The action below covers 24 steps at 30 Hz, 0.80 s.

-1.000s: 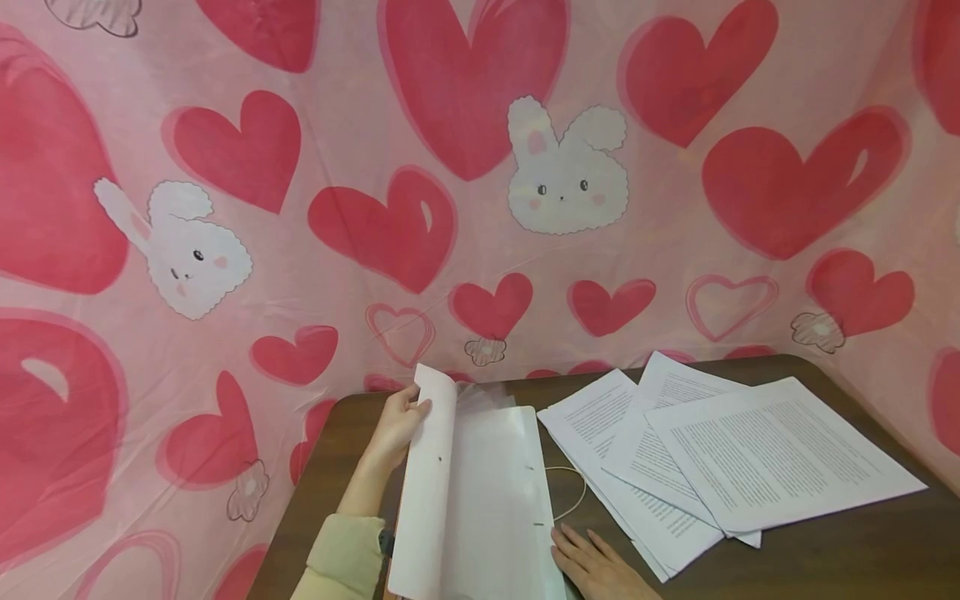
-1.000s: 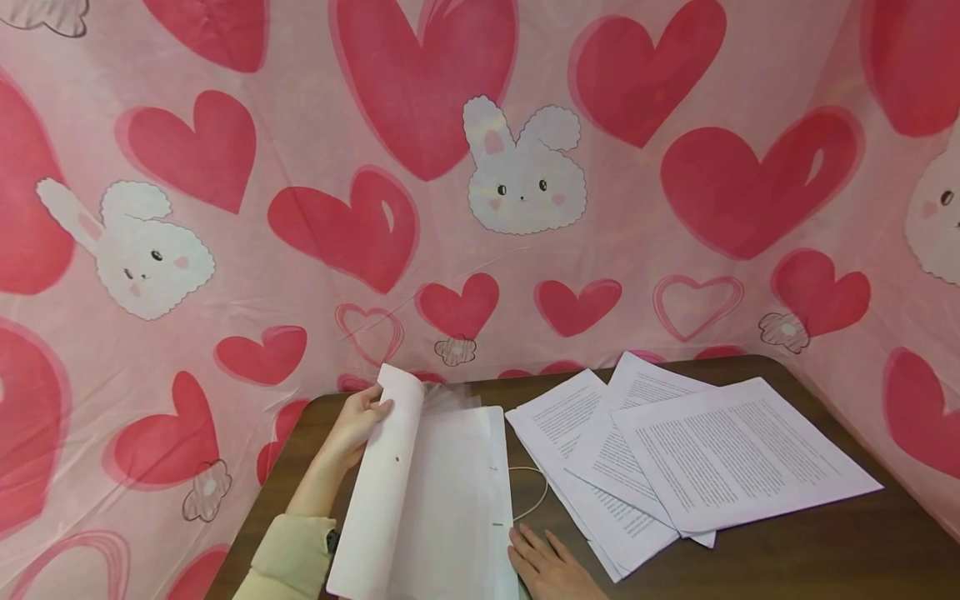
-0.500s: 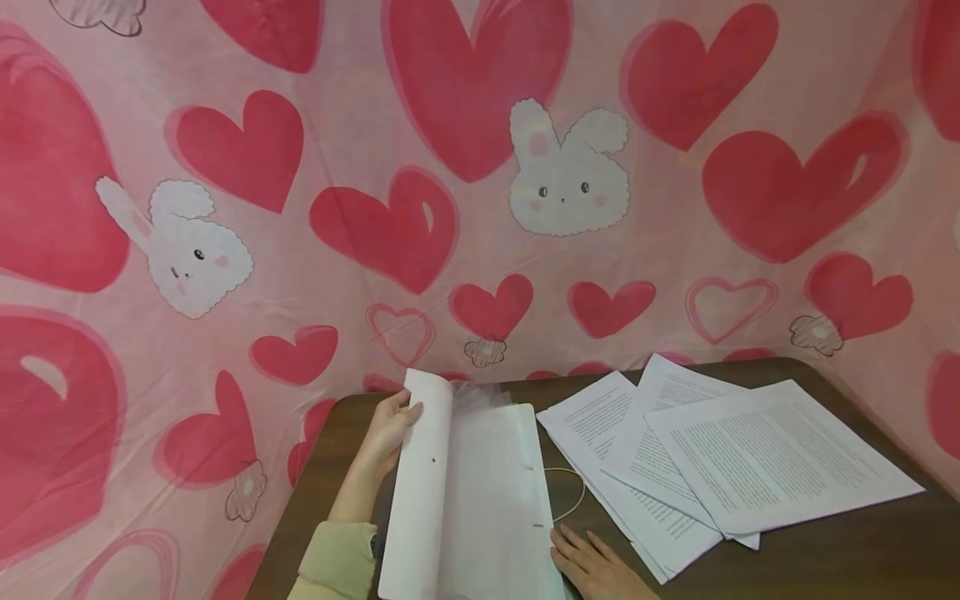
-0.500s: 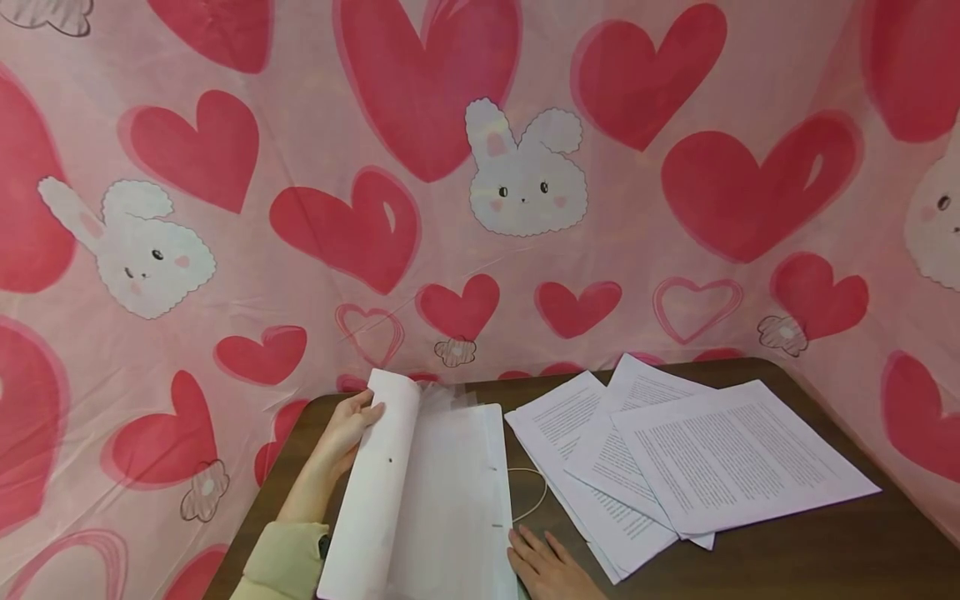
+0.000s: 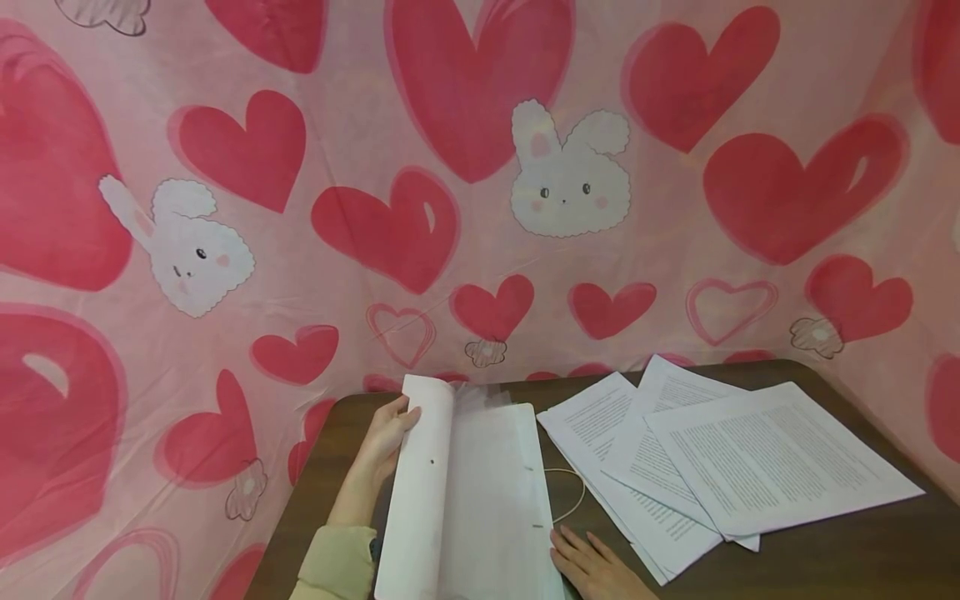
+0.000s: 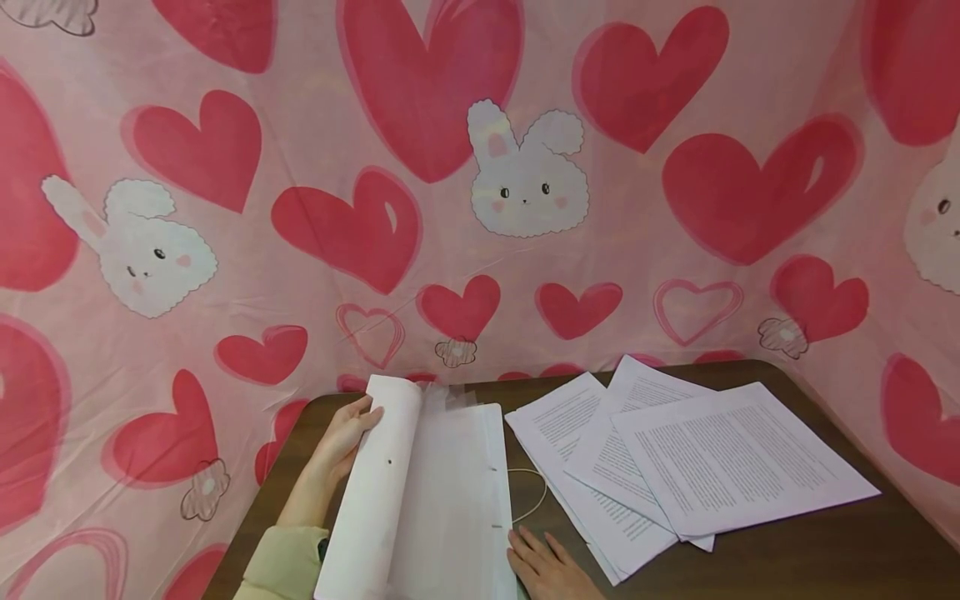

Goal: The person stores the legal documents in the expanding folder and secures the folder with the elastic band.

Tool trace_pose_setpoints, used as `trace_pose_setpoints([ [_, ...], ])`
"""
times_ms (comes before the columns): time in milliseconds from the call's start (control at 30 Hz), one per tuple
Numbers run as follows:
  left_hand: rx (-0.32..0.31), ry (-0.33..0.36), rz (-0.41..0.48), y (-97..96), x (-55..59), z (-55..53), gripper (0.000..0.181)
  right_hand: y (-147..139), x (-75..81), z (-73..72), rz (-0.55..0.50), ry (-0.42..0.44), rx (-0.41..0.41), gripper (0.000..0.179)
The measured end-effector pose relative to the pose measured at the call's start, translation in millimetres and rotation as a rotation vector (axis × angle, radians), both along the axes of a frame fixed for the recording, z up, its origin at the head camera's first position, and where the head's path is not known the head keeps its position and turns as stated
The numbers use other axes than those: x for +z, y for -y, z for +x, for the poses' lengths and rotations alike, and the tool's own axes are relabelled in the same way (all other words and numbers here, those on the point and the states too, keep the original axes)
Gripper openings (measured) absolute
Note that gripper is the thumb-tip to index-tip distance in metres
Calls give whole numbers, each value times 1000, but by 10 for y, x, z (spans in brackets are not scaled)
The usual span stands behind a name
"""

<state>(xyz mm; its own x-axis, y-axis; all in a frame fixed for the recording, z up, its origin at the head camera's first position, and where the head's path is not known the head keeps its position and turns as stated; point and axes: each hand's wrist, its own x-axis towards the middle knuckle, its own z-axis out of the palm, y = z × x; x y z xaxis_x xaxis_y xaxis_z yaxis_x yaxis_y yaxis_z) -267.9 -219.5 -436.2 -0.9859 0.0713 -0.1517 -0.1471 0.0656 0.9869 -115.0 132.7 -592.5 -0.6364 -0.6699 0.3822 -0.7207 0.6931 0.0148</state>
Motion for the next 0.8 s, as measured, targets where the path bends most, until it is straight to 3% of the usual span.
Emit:
trace_pose_setpoints([
  [200, -4, 16, 39, 24, -90, 6, 74, -4, -14, 5, -9, -29, -3, 72],
  [433, 14, 25, 68, 40, -188, -5, 75, -13, -20, -5, -36, -134, 25, 72],
  [800, 23, 58, 98, 54, -299, 0, 75, -18, -23, -13, -44, -150, 42, 73],
])
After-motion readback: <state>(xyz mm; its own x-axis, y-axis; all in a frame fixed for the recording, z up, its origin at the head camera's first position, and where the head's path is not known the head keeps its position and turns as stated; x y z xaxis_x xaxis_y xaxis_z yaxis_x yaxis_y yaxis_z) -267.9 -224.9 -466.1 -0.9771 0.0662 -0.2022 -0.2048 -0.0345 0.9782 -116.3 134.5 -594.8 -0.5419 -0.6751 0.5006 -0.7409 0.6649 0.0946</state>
